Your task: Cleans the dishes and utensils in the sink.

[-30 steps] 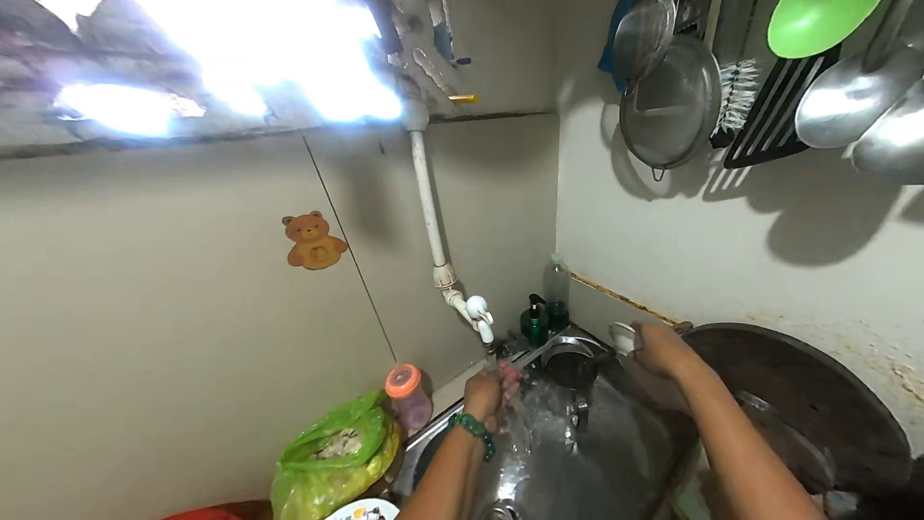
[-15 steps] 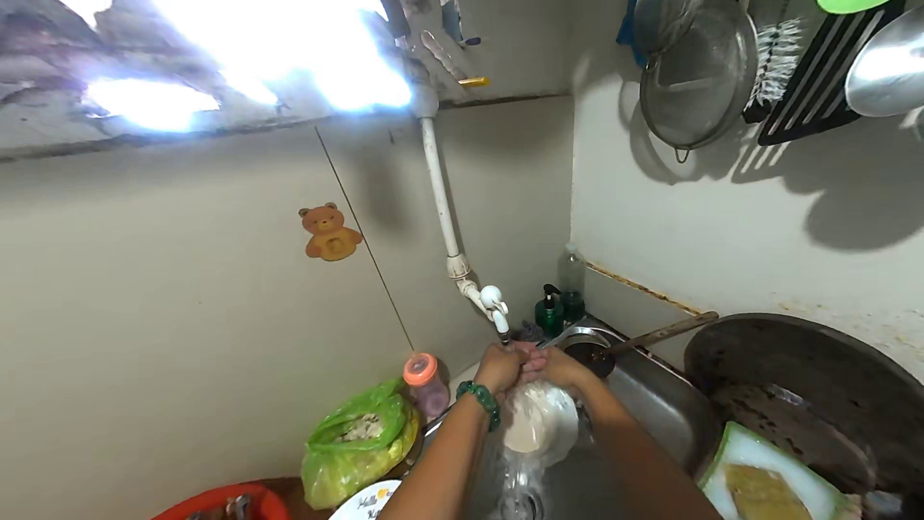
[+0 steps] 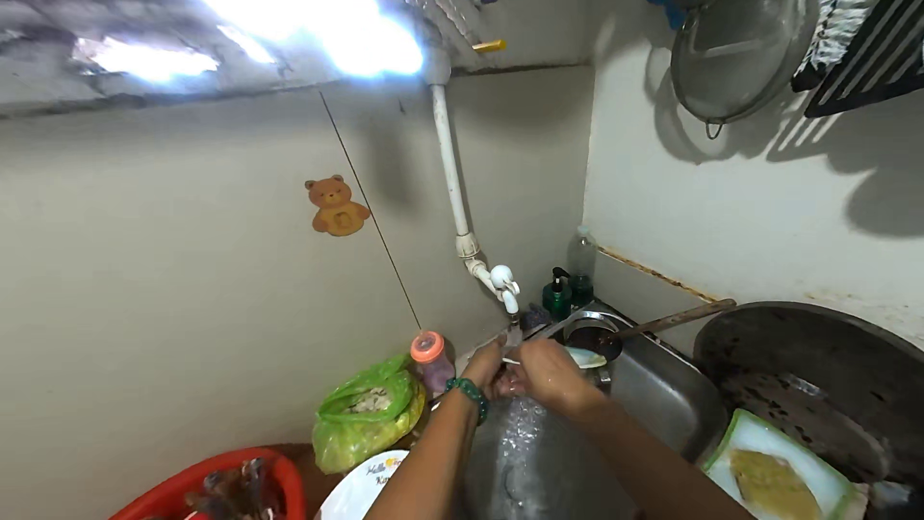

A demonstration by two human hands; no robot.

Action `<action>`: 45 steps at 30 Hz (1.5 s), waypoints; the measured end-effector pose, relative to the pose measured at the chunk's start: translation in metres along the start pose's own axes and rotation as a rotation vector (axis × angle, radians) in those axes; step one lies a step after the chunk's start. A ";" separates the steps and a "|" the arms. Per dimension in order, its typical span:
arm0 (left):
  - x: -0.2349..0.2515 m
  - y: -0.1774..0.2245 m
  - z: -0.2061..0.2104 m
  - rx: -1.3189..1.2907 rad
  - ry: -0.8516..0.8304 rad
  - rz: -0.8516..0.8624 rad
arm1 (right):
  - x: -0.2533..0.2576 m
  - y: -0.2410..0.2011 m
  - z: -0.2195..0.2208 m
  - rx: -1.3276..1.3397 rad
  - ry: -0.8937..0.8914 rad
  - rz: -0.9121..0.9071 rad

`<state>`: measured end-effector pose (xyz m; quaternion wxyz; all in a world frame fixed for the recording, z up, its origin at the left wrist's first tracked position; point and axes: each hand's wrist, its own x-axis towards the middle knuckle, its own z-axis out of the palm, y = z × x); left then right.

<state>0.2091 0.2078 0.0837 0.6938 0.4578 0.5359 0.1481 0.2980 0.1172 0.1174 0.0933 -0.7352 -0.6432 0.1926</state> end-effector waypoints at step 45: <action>0.021 -0.059 0.035 -0.243 0.139 0.206 | -0.029 0.066 0.080 0.031 0.050 -0.087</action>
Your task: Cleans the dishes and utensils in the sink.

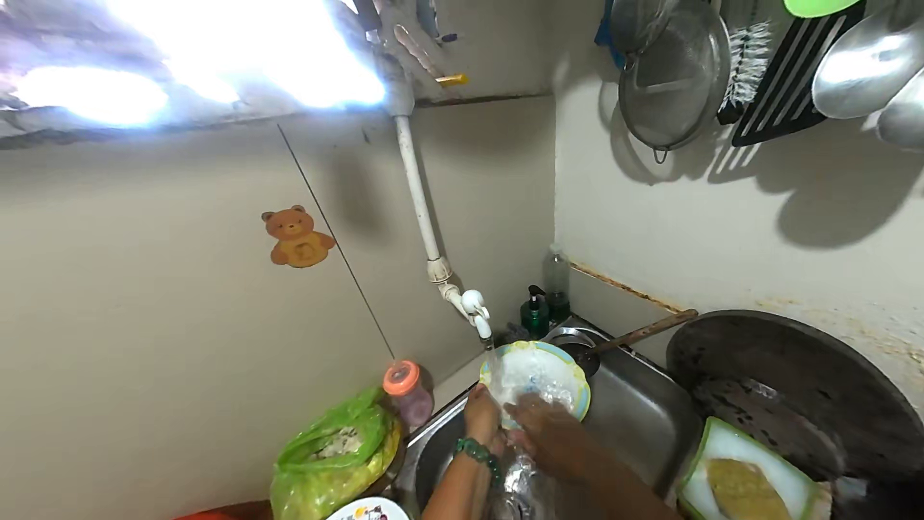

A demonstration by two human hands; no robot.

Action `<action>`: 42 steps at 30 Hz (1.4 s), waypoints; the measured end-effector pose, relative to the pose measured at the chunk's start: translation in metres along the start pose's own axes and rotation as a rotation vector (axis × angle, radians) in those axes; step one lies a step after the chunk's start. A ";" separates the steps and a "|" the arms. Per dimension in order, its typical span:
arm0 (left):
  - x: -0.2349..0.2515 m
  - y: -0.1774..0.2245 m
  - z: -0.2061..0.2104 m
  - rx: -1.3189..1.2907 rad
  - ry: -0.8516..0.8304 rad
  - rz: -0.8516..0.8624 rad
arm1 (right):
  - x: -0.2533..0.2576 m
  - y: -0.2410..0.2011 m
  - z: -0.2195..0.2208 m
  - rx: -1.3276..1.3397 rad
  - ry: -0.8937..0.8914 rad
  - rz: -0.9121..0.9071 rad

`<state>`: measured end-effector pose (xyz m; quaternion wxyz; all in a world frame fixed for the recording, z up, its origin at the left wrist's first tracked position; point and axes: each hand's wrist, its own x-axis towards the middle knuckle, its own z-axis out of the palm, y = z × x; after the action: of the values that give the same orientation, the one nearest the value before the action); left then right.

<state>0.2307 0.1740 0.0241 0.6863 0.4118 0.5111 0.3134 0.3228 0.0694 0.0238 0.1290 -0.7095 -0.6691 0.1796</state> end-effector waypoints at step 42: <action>-0.008 0.033 -0.028 0.277 -0.374 -0.050 | 0.006 -0.033 -0.021 -0.192 0.376 -0.055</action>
<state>0.2015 0.1891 0.0529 0.7136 0.5402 0.4230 0.1414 0.3017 0.0791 0.0562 0.1883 -0.7212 -0.6662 -0.0243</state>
